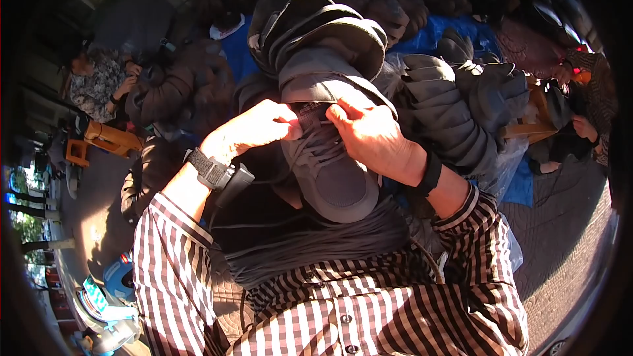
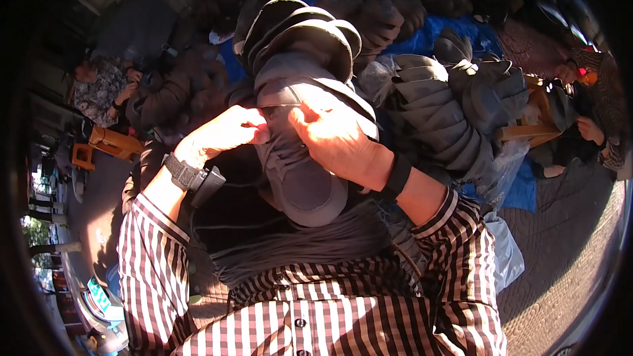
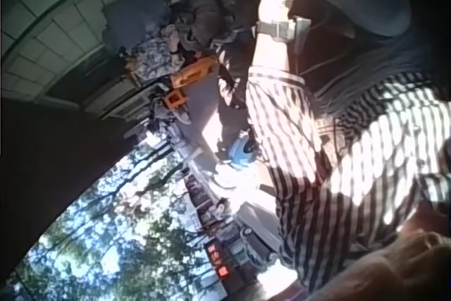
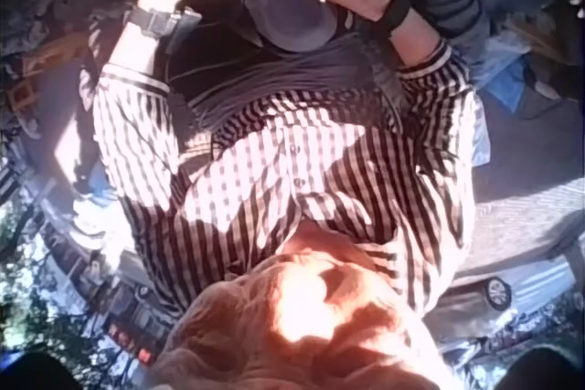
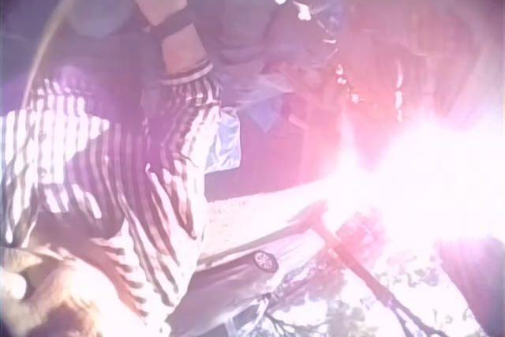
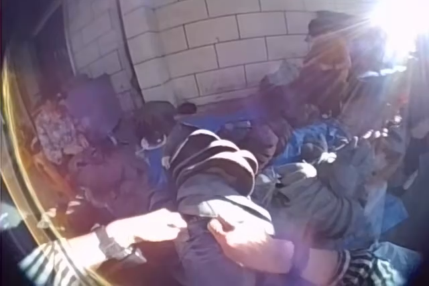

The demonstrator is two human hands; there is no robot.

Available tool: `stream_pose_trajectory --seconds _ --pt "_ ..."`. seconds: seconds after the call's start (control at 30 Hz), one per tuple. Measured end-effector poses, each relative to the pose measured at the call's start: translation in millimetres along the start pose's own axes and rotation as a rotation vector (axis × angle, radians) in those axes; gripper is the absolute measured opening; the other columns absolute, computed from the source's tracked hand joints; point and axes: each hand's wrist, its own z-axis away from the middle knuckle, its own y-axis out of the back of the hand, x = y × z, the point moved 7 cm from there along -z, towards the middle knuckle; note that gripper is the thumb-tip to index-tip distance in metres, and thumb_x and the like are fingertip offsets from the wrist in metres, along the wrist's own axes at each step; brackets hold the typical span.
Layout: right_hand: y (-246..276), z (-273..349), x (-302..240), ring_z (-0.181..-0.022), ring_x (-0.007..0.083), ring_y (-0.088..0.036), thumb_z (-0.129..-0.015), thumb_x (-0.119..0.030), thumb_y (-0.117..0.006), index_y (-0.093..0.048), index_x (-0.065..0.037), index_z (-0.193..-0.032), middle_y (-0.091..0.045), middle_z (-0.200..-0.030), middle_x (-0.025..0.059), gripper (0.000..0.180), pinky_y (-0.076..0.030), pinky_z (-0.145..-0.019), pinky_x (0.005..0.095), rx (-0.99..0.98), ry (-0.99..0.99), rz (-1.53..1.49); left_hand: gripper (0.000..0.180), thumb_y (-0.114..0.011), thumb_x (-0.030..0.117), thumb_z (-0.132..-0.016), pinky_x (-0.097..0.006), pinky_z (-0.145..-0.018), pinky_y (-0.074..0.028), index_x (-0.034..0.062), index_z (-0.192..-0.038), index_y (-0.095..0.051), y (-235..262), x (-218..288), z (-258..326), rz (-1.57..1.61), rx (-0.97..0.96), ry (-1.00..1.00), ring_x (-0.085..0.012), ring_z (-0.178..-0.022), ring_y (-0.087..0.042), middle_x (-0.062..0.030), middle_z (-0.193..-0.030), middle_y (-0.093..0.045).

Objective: Lacing a grey sneaker in a manufacturing assembly setting.

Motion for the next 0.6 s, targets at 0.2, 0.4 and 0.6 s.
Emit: stream_pose_trajectory --seconds 0.2,0.4,0.6 --pt "-5 -2 8 -0.084 0.0272 -0.065 -0.072 -0.002 -0.065 -0.06 -0.001 -0.106 -0.063 -0.1 0.0126 0.035 -0.054 -0.07 0.0348 0.184 0.119 0.085 0.017 -0.062 0.009 -0.079 -0.023 -0.073 -0.047 -0.0034 -0.089 -0.069 0 -11 -4 0.253 0.061 0.033 -0.0102 -0.075 -0.059 -0.0058 -0.083 -0.067" --pt "-2 -8 22 -0.088 0.0249 -0.066 -0.076 -0.008 -0.064 -0.06 -0.004 -0.098 -0.065 -0.096 0.0088 0.022 -0.052 -0.072 0.0341 0.331 0.023 -0.031 0.005 -0.062 0.001 -0.071 -0.025 -0.054 -0.043 -0.0033 -0.072 -0.064 -3 5 -8 0.012 0.203 -0.1 -0.0086 -0.059 -0.052 -0.0037 -0.062 -0.061" --pt "-15 49 36 -0.071 0.0188 -0.063 -0.076 -0.007 -0.07 -0.06 -0.007 -0.088 -0.061 -0.08 0.0031 0.016 -0.049 -0.06 0.0302 0.143 -0.171 0.102 0.009 -0.071 0.005 -0.073 -0.024 -0.056 -0.043 0.0004 -0.069 -0.065 -1 6 -7 -0.151 0.34 -0.076 -0.007 -0.06 -0.053 -0.0002 -0.062 -0.061"
